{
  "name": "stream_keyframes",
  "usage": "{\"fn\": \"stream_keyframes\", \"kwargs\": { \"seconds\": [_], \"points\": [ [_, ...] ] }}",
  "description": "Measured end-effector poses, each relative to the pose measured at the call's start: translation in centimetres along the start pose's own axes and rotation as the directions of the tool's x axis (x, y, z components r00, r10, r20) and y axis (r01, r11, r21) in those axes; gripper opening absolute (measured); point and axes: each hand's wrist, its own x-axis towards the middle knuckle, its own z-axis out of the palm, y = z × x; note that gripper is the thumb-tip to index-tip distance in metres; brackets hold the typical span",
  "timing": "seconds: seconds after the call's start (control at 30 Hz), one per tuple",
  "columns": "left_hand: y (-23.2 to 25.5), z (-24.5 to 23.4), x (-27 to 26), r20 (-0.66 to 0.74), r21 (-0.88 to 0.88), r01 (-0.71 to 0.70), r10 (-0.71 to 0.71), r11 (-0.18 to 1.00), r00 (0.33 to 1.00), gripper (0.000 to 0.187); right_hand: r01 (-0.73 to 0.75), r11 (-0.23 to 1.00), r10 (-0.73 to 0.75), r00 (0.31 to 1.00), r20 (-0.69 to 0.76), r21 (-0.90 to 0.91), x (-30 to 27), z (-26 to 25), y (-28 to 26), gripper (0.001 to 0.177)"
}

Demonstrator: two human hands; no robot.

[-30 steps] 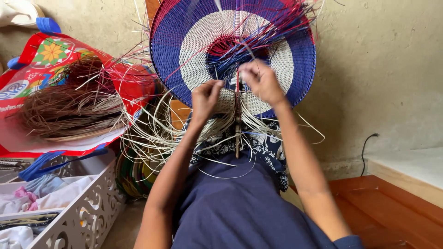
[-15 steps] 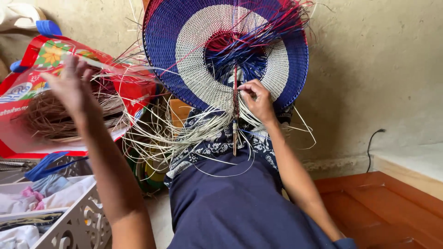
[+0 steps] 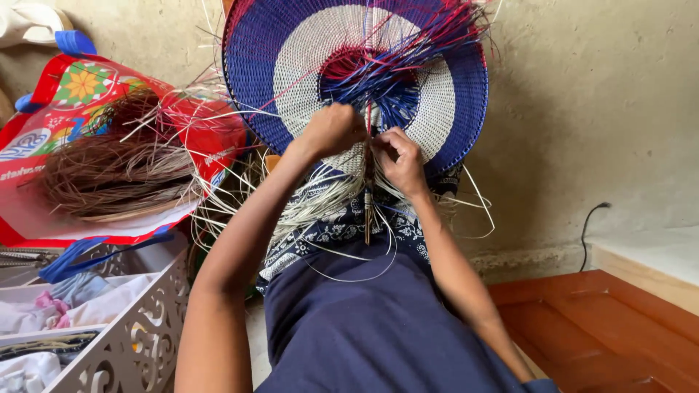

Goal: Weaving straw fibers into a circular pattern to create a mat or hat

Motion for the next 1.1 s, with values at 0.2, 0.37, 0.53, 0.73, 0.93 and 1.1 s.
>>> {"fn": "stream_keyframes", "kwargs": {
  "seconds": [0.2, 0.37, 0.53, 0.73, 0.93, 1.1],
  "points": [
    [0.9, -1.8, 2.0, 0.087, -0.115, 0.138, -0.128, 0.984, 0.988, 0.022, 0.045, 0.994, -0.039, 0.997, 0.062, -0.101, 0.6, 0.7, 0.1, 0.008],
    [1.4, -1.9, 2.0, 0.098, -0.186, 0.192, -0.176, 0.964, 0.979, 0.022, 0.073, 0.980, -0.043, 0.987, 0.157, -0.185, 1.6, 0.1, -1.8, 0.011],
    [-0.6, -1.1, 1.0, 0.065, -0.196, 0.216, -0.207, 0.956, 0.976, 0.022, 0.094, 0.985, -0.068, 0.982, 0.174, -0.147, 0.3, 1.4, 3.1, 0.020],
    [-1.4, -0.8, -0.2, 0.102, -0.194, 0.224, -0.207, 0.955, 0.973, 0.024, -0.324, 0.780, 0.489, 0.850, -0.198, 0.536, -2.0, -5.0, 2.8, 0.010],
    [-2.1, -0.1, -0.5, -0.061, -0.181, 0.064, -0.076, 0.981, 0.995, 0.018, 0.075, 0.535, 0.749, 0.419, -0.514, 0.841, -10.5, -25.1, 9.6, 0.028],
    [-1.1, -0.8, -0.5, -0.004, -0.140, 0.070, -0.071, 0.988, 0.997, 0.028, -0.368, 0.900, 0.340, 0.256, -0.905, 0.234, -9.7, -29.4, 8.8, 0.050]
  ]
}}
